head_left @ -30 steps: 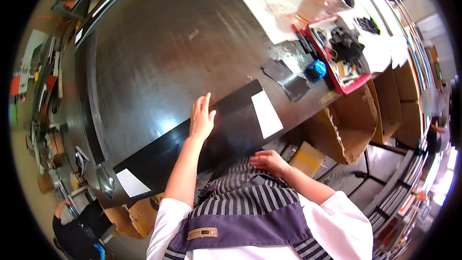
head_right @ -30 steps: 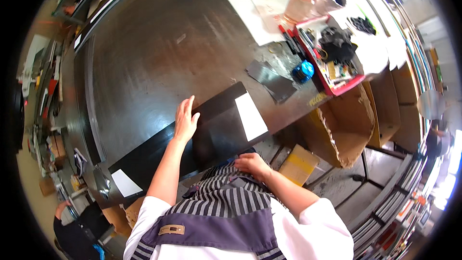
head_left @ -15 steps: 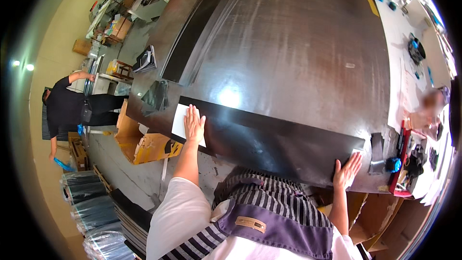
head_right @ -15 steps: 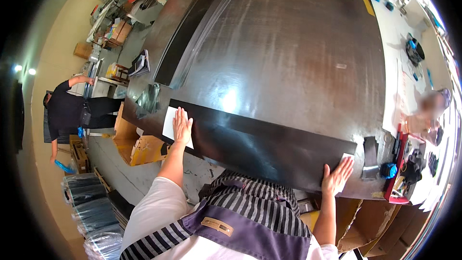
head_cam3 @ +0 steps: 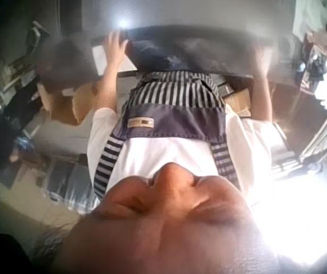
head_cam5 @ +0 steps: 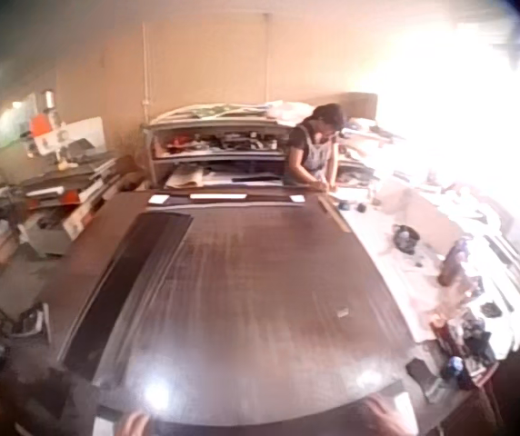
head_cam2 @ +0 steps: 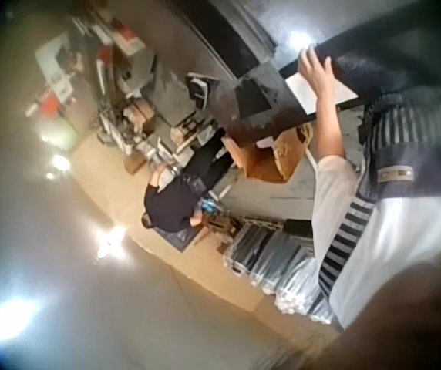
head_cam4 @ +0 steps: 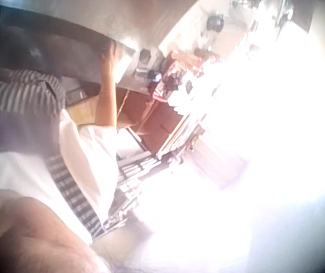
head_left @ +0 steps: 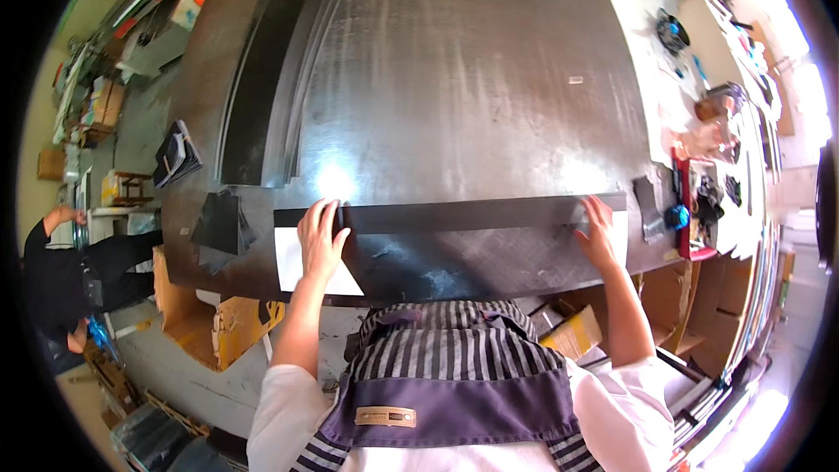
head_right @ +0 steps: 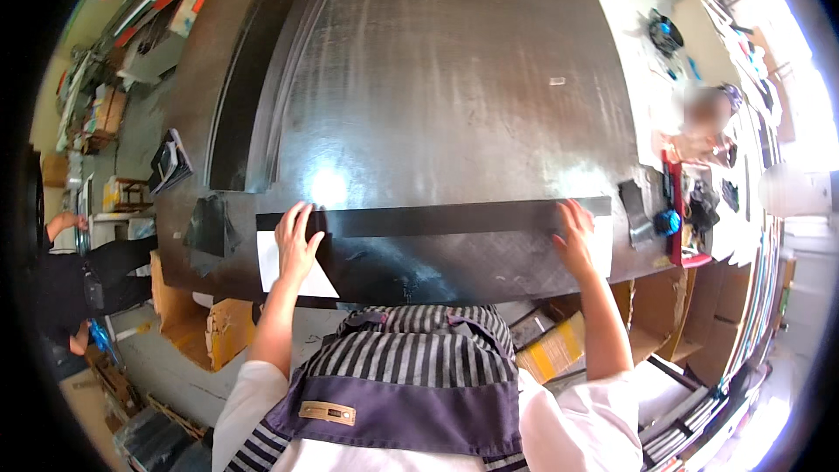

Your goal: The person repeatedly places white paper sheets onto a stack of dark rectangular sheets on a metal workbench. They align the paper, smooth it down, and then move the combined unit to a growing pile on the left side of the table.

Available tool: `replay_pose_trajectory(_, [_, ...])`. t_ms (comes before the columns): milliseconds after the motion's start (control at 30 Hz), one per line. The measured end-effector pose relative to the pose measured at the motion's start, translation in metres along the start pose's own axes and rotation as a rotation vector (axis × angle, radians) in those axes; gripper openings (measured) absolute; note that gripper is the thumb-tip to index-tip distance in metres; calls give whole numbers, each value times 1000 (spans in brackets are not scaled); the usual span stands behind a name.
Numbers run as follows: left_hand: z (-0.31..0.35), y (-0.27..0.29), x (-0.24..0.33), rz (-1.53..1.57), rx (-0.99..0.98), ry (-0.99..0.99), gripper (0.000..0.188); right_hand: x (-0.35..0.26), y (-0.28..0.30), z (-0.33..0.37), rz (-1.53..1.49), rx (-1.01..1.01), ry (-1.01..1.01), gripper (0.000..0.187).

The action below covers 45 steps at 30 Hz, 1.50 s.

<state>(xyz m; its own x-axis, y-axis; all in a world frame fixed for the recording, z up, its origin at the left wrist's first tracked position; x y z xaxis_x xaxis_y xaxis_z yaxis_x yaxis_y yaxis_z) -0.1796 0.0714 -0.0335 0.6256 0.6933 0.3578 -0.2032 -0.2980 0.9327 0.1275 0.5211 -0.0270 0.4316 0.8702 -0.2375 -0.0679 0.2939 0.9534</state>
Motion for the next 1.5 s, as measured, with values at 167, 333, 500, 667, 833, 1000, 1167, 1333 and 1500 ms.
replay_pose_trajectory(167, [-48, -35, 27, -7, -405, -76, 52, -64, -22, -64, 86, -201, 87, 69])
replay_pose_trajectory(333, [-70, -64, -4, 99, -649, 39, 43, -44, -37, -82, 24, -335, 39, 59])
replay_pose_trajectory(500, [-67, -66, -7, 134, -713, -34, 41, -39, -41, -77, -68, -472, -68, 42])
replay_pose_trajectory(667, [-60, -42, 18, 4, -913, 61, 31, -58, -11, -63, 12, -422, 82, 26])
replay_pose_trajectory(833, [-35, 56, 76, 107, -678, -318, 10, -88, 85, -7, 49, -259, 234, 17])
replay_pose_trajectory(1000, [-10, 133, 132, -50, -283, -373, 19, -103, 138, 37, 74, 31, 217, 18])
replay_pose_trajectory(1167, [-7, 99, 118, -121, -229, -370, 28, -111, 125, 32, 232, 253, 229, 19])
replay_pose_trajectory(1333, [-15, 97, 116, -65, -155, -371, 30, -95, 115, 30, 165, 246, 247, 18])
replay_pose_trajectory(1500, [-20, 108, 112, -93, -257, -322, 24, -96, 136, 25, 158, 211, 232, 14])
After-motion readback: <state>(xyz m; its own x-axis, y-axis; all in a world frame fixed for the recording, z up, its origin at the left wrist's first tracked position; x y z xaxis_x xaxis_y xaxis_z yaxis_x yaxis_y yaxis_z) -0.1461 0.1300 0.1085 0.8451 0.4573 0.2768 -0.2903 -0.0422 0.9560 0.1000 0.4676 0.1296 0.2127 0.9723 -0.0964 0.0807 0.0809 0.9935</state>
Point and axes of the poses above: each hand's wrist, its own z-axis away from the middle knuckle, its own y-axis out of the back of the hand, x = y × z, the point moved 9 cm from there along -z, towards the middle knuckle, and after that the axes turned 4 degrees about -x, right-handed, at the moved point
